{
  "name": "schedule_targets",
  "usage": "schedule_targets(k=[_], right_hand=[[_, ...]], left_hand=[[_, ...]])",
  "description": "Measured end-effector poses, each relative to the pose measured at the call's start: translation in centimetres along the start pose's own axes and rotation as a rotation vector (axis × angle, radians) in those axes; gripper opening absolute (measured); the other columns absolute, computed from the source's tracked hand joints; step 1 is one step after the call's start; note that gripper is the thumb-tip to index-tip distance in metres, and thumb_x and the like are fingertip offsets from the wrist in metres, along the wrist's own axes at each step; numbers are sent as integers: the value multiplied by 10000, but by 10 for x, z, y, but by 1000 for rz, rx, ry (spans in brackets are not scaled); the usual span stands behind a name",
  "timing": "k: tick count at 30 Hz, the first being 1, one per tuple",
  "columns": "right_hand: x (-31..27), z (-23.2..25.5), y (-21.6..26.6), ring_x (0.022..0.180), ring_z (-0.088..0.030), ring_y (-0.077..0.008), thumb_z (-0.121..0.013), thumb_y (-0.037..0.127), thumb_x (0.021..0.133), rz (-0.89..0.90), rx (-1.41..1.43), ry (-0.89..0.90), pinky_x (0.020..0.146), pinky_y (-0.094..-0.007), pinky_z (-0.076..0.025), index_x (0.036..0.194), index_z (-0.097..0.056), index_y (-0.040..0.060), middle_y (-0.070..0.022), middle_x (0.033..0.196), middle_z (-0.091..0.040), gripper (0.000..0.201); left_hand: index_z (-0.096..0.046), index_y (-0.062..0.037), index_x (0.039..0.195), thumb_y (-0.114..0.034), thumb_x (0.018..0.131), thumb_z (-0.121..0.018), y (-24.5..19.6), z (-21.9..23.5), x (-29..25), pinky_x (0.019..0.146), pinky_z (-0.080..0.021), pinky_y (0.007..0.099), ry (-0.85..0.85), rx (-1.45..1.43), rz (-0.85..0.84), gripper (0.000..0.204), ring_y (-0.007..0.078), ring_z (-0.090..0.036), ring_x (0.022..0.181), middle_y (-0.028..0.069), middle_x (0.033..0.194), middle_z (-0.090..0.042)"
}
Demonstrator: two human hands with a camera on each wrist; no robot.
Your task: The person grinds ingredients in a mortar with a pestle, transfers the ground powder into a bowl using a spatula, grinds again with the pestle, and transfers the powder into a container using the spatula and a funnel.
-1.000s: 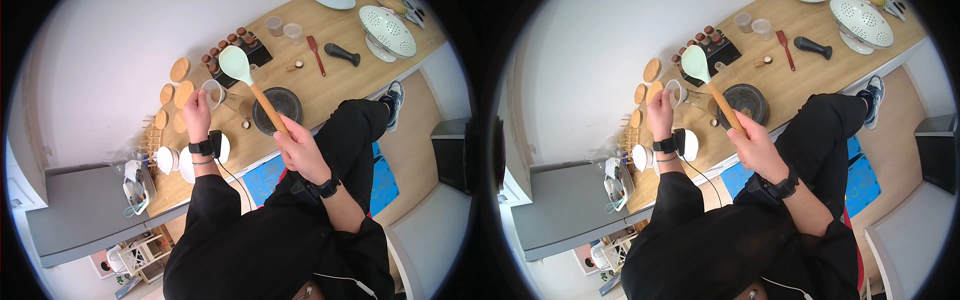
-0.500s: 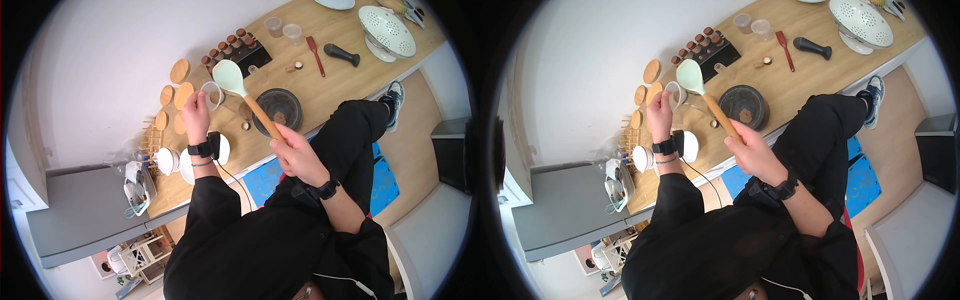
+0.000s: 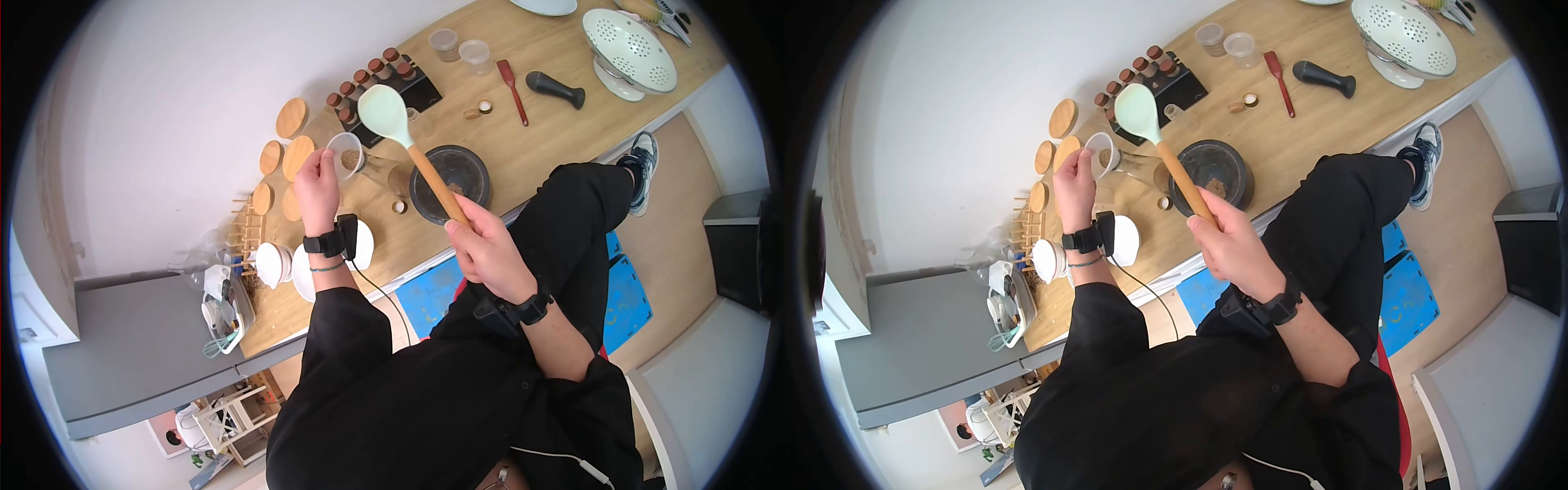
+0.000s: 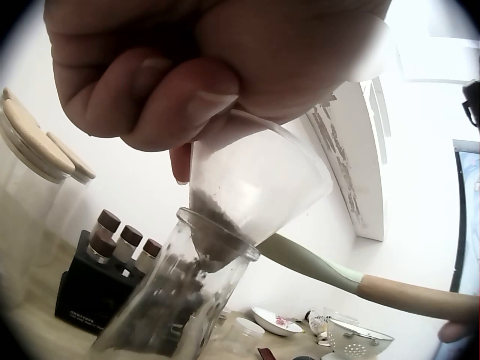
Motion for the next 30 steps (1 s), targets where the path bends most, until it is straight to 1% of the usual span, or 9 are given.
schedule_targets(k=[6, 12, 13, 15, 18, 23, 25, 26, 30], right_hand=[[0, 3, 3, 505, -383, -11, -502, 81, 1000, 45, -90, -31, 450, -197, -335, 1462, -406, 8, 67, 703, -447, 478], [-11, -6, 34, 710, -535, -110, -560, 109, 969, 459, -633, -165, 668, -280, -460, 1436, -419, -16, -124, 896, -625, 504], [-14, -8, 38, 710, -535, -110, -560, 109, 969, 456, -635, -169, 668, -280, -460, 1436, -419, -16, -124, 896, -625, 504], [-15, -14, 44, 669, -423, -20, -544, 63, 981, 417, -613, -124, 605, -178, -382, 1472, -403, -4, 41, 851, -517, 515], [-7, -8, 34, 736, -512, -108, -551, 107, 977, 265, -451, -153, 686, -267, -451, 1432, -427, -17, -70, 899, -599, 488], [6, -8, 4, 713, -455, -63, -527, 114, 995, 223, -414, -80, 643, -226, -408, 1442, -418, -12, -22, 858, -555, 477], [5, -4, -3, 618, -434, -33, -520, 119, 1000, 10, -163, -50, 543, -214, -379, 1452, -418, 6, 13, 782, -515, 476], [7, -3, -4, 485, -400, -26, -520, 112, 999, 87, -80, -82, 432, -222, -338, 1458, -414, 18, 47, 700, -462, 481], [5, -4, -2, 482, -396, -22, -520, 104, 997, 154, -258, -97, 429, -215, -331, 1458, -404, 3, 56, 701, -456, 486]], left_hand=[[-704, 17, 1031, -231, 979, -576, 4, 0, 2, 636, -458, 284, 16, -35, 6, 284, 111, -555, 666, 74, 703, -622], [-709, 20, 1032, -232, 978, -576, 8, -3, 3, 643, -462, 279, -9, -74, 31, 290, 106, -566, 678, 70, 713, -636], [-709, 20, 1032, -232, 978, -576, 8, -4, 2, 643, -462, 279, -4, -76, 33, 290, 106, -566, 678, 70, 713, -636], [-712, 15, 1036, -236, 977, -577, 9, -2, 3, 644, -466, 283, -3, -77, 47, 290, 111, -571, 677, 79, 719, -646], [-712, 13, 1031, -233, 978, -574, 8, -1, 2, 645, -470, 286, -16, -14, 40, 287, 120, -576, 675, 91, 721, -643], [-707, 15, 1023, -227, 982, -570, 3, -2, 0, 644, -468, 290, -14, -40, 5, 281, 133, -573, 666, 101, 718, -632], [-705, 16, 1021, -225, 983, -568, 3, 0, 1, 643, -466, 291, -22, -30, 1, 280, 136, -571, 663, 101, 716, -628], [-704, 15, 1022, -224, 984, -567, 5, -1, 0, 643, -466, 292, -17, -20, -1, 278, 139, -570, 661, 102, 719, -630], [-703, 14, 1026, -221, 985, -567, -1, -1, -1, 643, -464, 292, -14, -11, -18, 275, 142, -569, 661, 100, 723, -632]])
Point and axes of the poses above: each hand's wrist, its own x-axis towards the middle knuckle, its own z-axis out of the back of the hand, y = z × x, the point moved 4 cm from there along x, towards the middle knuckle
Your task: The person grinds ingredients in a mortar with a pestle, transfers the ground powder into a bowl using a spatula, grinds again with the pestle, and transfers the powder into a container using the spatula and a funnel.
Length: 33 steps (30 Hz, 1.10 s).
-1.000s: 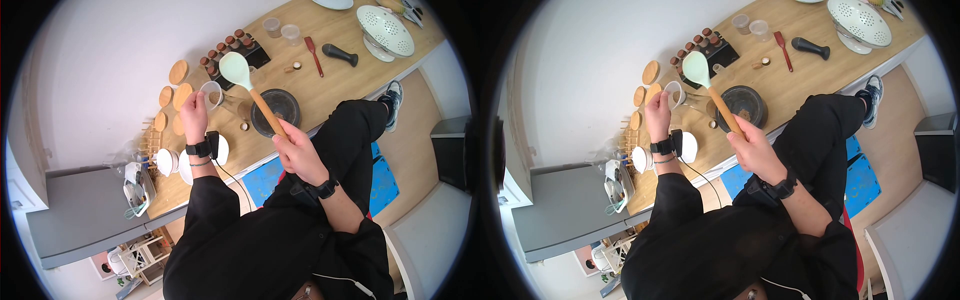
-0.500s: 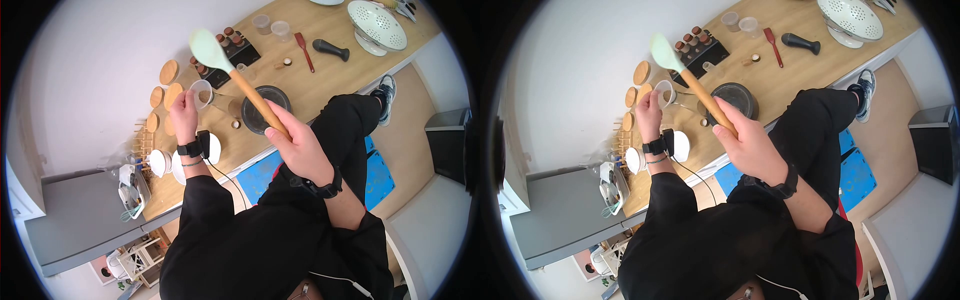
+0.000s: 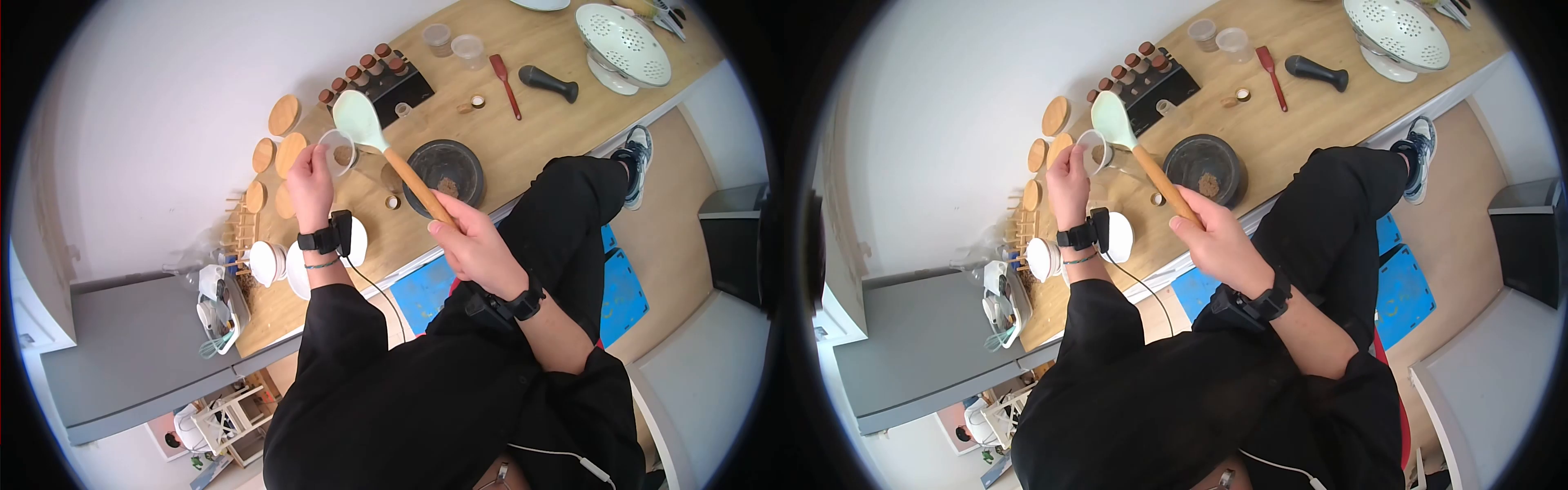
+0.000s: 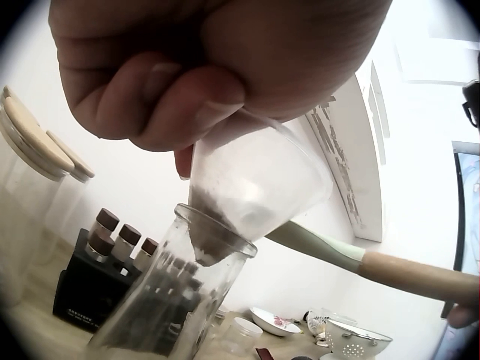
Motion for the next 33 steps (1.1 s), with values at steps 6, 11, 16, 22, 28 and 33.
schedule_targets(k=[6, 11, 16, 22, 28, 33], right_hand=[[-2, 1, -5, 666, -411, -23, -531, 95, 992, 21, -24, 8, 570, -203, -364, 1459, -395, -33, 37, 835, -503, 504], [-4, 0, -2, 594, -413, -13, -525, 96, 994, 5, -3, 34, 511, -201, -351, 1467, -398, -6, 46, 777, -483, 501], [-6, 4, 2, 451, -369, -18, -513, 88, 997, -91, 174, 12, 408, -211, -313, 1489, -371, 24, 60, 660, -438, 517], [-6, 5, 3, 426, -353, -14, -505, 86, 999, -87, 192, 35, 385, -213, -296, 1501, -356, 47, 65, 630, -425, 525], [-6, 6, 0, 426, -340, -13, -494, 94, 1005, -121, 200, 56, 381, -210, -279, 1488, -377, 45, 72, 626, -405, 499], [-9, 4, 4, 425, -337, -12, -489, 89, 1007, -158, 152, 128, 378, -209, -274, 1494, -363, 45, 69, 630, -403, 504]], left_hand=[[-702, 17, 1032, -218, 986, -565, 4, 0, 1, 649, -465, 289, 3, -11, 0, 276, 139, -572, 669, 96, 728, -637], [-702, 19, 1031, -217, 987, -564, 6, 1, 0, 645, -464, 290, 3, -15, 19, 277, 132, -572, 671, 92, 726, -637], [-704, 19, 1024, -218, 986, -565, 6, 0, 1, 642, -463, 291, 5, -15, 25, 277, 127, -569, 670, 86, 719, -633], [-704, 19, 1021, -216, 985, -568, 7, 0, 0, 634, -459, 289, 17, -31, 49, 274, 122, -554, 658, 80, 710, -620], [-698, 24, 1020, -210, 984, -564, 6, -1, 1, 629, -454, 287, 17, -45, 39, 272, 123, -556, 659, 80, 715, -623], [-696, 26, 1012, -214, 985, -563, 8, -1, 1, 626, -454, 292, 7, -45, 20, 276, 123, -554, 654, 77, 699, -612]])
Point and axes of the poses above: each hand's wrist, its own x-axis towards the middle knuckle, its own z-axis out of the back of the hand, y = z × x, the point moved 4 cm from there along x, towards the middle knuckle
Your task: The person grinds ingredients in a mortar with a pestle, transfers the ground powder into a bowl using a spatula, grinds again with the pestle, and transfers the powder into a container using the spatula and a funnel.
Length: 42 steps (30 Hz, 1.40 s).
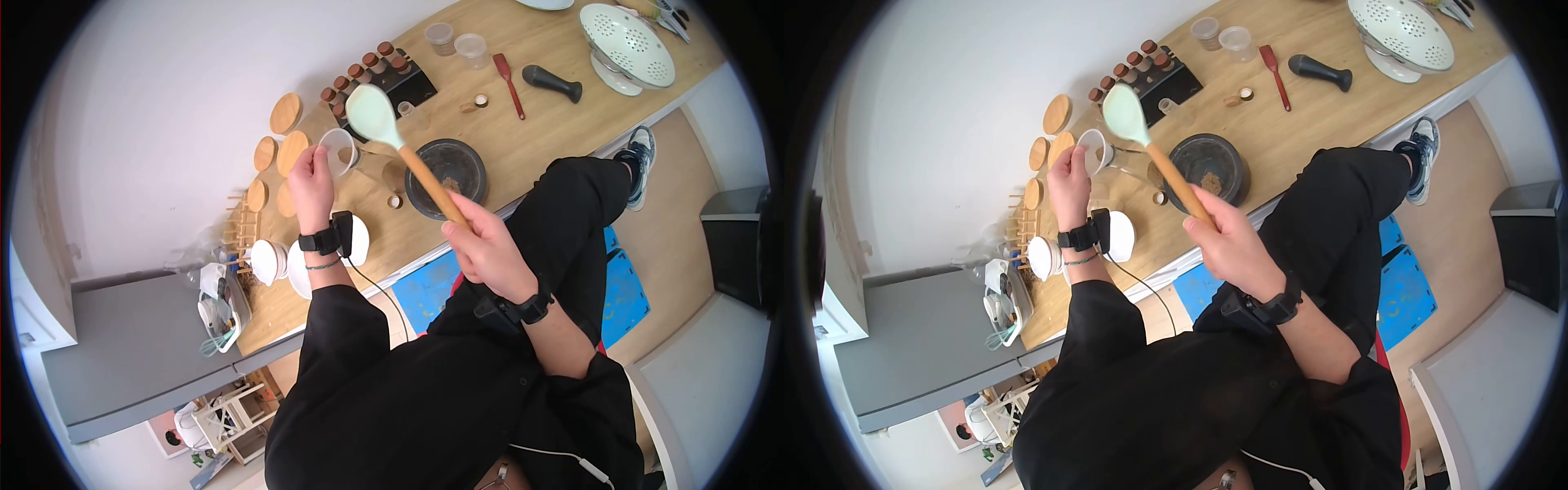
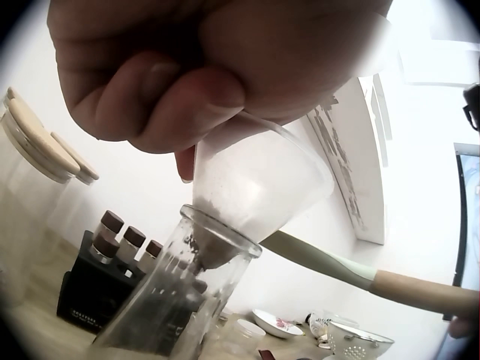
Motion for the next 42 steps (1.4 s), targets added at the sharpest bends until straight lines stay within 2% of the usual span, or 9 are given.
schedule_targets(k=[2, 5, 8, 11, 14, 32, 36, 38, 42], right_hand=[[2, 4, 0, 426, -338, -14, -500, 96, 1005, 83, 74, -102, 379, -210, -273, 1487, -379, 42, 68, 638, -412, 499], [-2, 0, 2, 421, -339, -14, -496, 99, 1011, -17, -8, -6, 375, -207, -270, 1494, -363, 41, 69, 625, -402, 504], [0, 5, 0, 420, -336, -14, -508, 102, 1004, 91, 103, -100, 375, -210, -271, 1494, -365, 39, 71, 619, -404, 514], [-3, 1, -2, 417, -329, -16, -510, 97, 1003, -2, 10, -22, 374, -209, -272, 1505, -342, 40, 73, 610, -395, 532], [-1, 5, -5, 417, -324, -19, -520, 94, 998, 62, 133, -93, 374, -210, -275, 1508, -338, 39, 73, 611, -393, 544], [-4, -1, 0, 422, -330, -10, -497, 77, 1001, -16, -3, -22, 378, -200, -270, 1498, -350, 33, 76, 629, -403, 520], [-2, 5, -1, 426, -331, -10, -507, 75, 995, 66, 50, -93, 381, -200, -267, 1489, -364, 29, 76, 631, -404, 517], [-3, 5, -3, 429, -329, -9, -508, 69, 995, -12, -39, 7, 378, -199, -262, 1492, -357, 27, 74, 630, -403, 521], [-7, 10, 5, 434, -323, -6, -514, 69, 993, 44, 15, -95, 373, -201, -254, 1496, -353, 26, 77, 632, -393, 530]], left_hand=[[-694, 29, 1011, -214, 984, -564, 0, -1, -1, 622, -452, 290, -5, 7, 5, 276, 121, -549, 650, 74, 694, -606], [-692, 31, 1009, -214, 983, -568, 1, 2, -1, 613, -447, 286, -6, 11, 13, 277, 116, -540, 641, 70, 688, -599], [-691, 33, 1008, -215, 981, -573, -3, 0, -2, 604, -439, 280, -3, 8, 15, 275, 111, -530, 633, 67, 684, -595], [-690, 32, 1009, -213, 980, -576, -5, 3, -3, 597, -433, 277, -11, 25, -6, 273, 107, -522, 627, 64, 680, -589], [-691, 31, 1010, -215, 980, -575, -5, 1, -2, 596, -431, 277, -5, 16, 4, 273, 106, -519, 627, 62, 679, -587], [-694, 24, 1017, -224, 972, -584, 4, 4, 0, 611, -451, 286, -25, 33, 10, 276, 116, -547, 631, 73, 675, -601], [-690, 41, 997, -222, 971, -587, 7, 5, -2, 607, -444, 275, -29, 17, 40, 284, 96, -531, 636, 56, 674, -602], [-690, 43, 994, -227, 970, -590, 4, 7, -2, 608, -443, 273, -19, 5, 54, 290, 91, -530, 641, 50, 675, -600], [-686, 57, 991, -267, 979, -597, 8, 5, -3, 602, -435, 262, -36, -61, 48, 336, 83, -522, 645, 28, 691, -599]])
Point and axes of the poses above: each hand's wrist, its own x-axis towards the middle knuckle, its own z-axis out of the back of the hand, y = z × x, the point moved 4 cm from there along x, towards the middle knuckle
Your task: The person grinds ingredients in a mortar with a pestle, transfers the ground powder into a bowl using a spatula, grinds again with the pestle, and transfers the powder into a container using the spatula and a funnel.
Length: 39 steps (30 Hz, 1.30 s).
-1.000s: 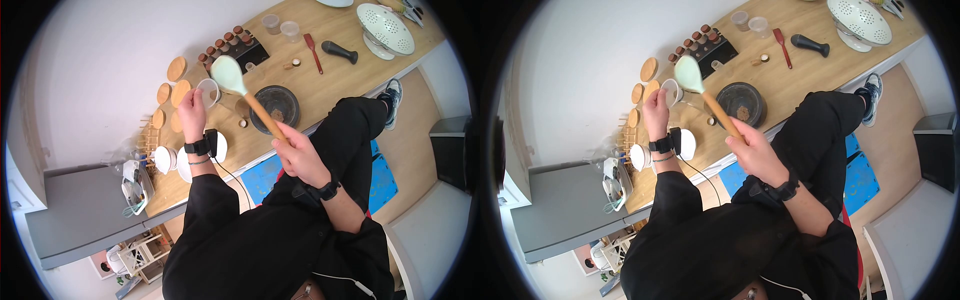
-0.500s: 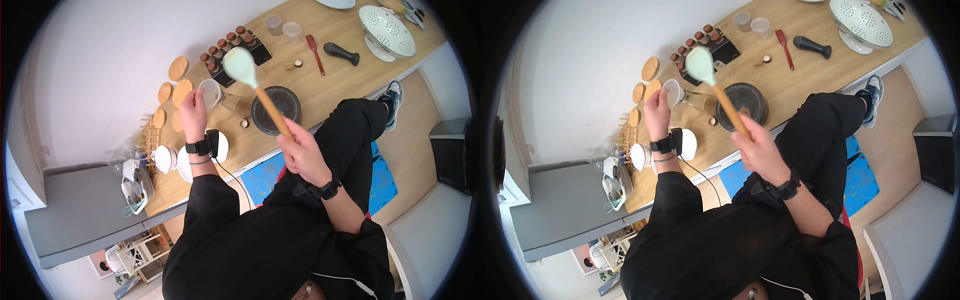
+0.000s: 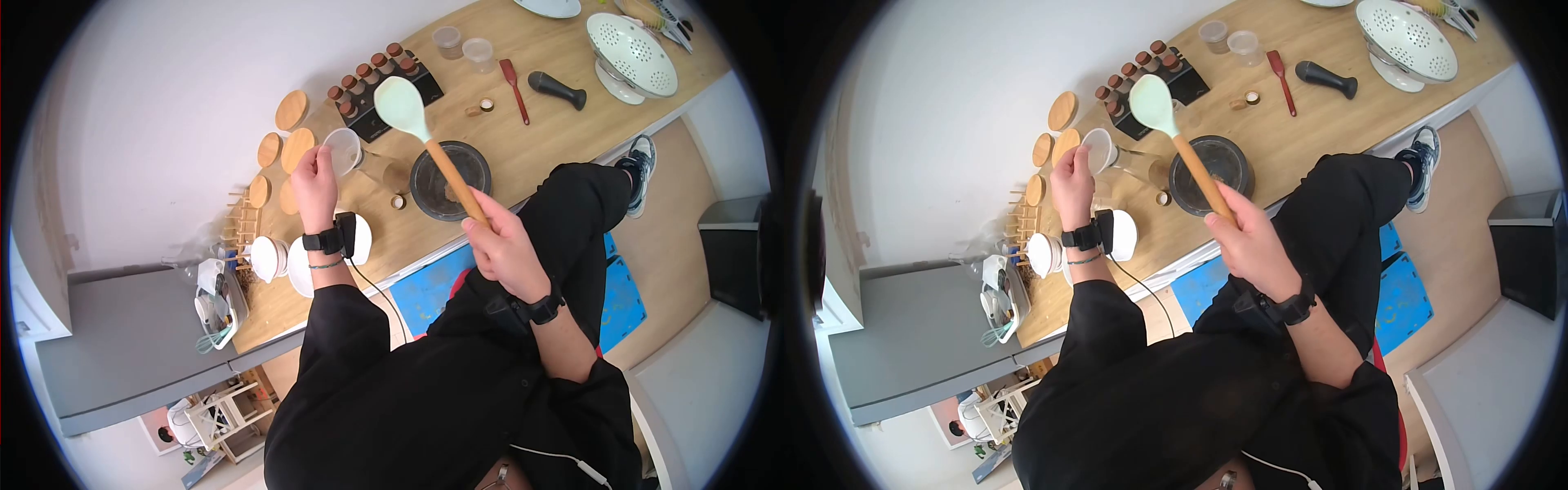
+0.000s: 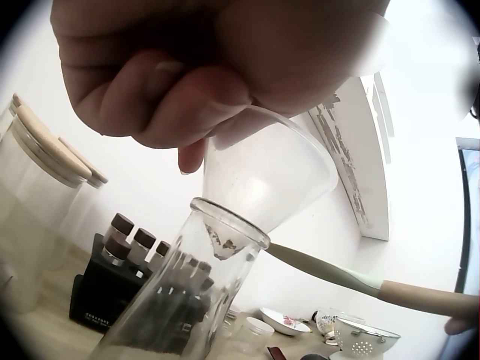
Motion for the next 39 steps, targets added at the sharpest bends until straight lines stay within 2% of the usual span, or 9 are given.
schedule_targets(k=[6, 14, 17, 18, 21, 26, 28, 29, 39], right_hand=[[-5, 9, 1, 438, -261, -3, -489, 58, 1008, -56, -24, -27, 377, -196, -191, 1511, -332, 25, 70, 638, -351, 527], [-10, 27, 15, 413, -249, -12, -507, 65, 999, 29, 14, -110, 361, -194, -188, 1508, -334, 25, 66, 616, -342, 540], [-12, 32, 22, 425, -261, -6, -506, 71, 1000, 49, 38, -137, 370, -203, -192, 1491, -371, 16, 72, 640, -362, 512], [-13, 35, 23, 425, -261, -6, -506, 71, 1000, 40, 25, -153, 370, -203, -192, 1491, -371, 16, 72, 640, -362, 512], [-15, 37, 26, 419, -267, -15, -516, 78, 996, 35, 2, -161, 356, -187, -203, 1492, -356, 26, 52, 639, -364, 524], [-21, 39, 27, 424, -263, -17, -516, 90, 997, 31, -21, -152, 361, -184, -207, 1502, -351, 37, 43, 667, -373, 534], [-22, 40, 27, 426, -264, -17, -515, 91, 997, 31, -25, -160, 361, -184, -209, 1503, -350, 39, 42, 667, -372, 535], [-21, 39, 26, 427, -264, -16, -514, 91, 998, 30, -24, -162, 362, -183, -210, 1505, -350, 42, 41, 666, -370, 536], [-23, 38, 27, 428, -262, -14, -496, 68, 995, 29, -32, -160, 363, -181, -212, 1504, -350, 40, 49, 656, -360, 531]], left_hand=[[-633, 47, 1101, -354, 1005, -568, -12, 5, -8, 597, -425, 249, -99, -92, 96, 417, 79, -513, 634, 13, 694, -582], [-598, 14, 1119, -306, 1012, -484, -70, 65, -29, 656, -470, 322, -447, -433, -253, 357, 173, -551, 746, 77, 881, -582], [-609, -14, 1137, -419, 944, -554, -147, 89, -84, 757, -490, 388, -125, -914, -705, 452, 284, -565, 923, 123, 998, -617], [-644, -30, 1008, -430, 906, -587, -181, 100, -105, 834, -498, 379, 222, -1159, -875, 417, 262, -565, 1015, 102, 1042, -623], [-600, -74, 772, -84, 844, -605, -243, 98, -145, 813, -541, 282, -58, -2057, -1142, 73, 136, -637, 813, 36, 838, -638], [-661, -15, 943, -23, 929, -496, -257, 113, -140, 809, -556, 345, 661, -1821, -633, 166, 215, -673, 908, 91, 939, -653], [-639, 14, 921, -19, 913, -480, -248, 93, -148, 803, -565, 340, -236, -1593, -1421, 163, 235, -664, 863, 124, 946, -647], [-639, 5, 908, -7, 910, -456, -243, 93, -152, 807, -569, 355, -346, -1457, -1503, 183, 245, -664, 867, 137, 938, -642], [-641, -18, 913, -32, 930, -477, -245, 94, -149, 767, -584, 346, -382, -1480, -1534, 165, 227, -670, 874, 105, 907, -642]])
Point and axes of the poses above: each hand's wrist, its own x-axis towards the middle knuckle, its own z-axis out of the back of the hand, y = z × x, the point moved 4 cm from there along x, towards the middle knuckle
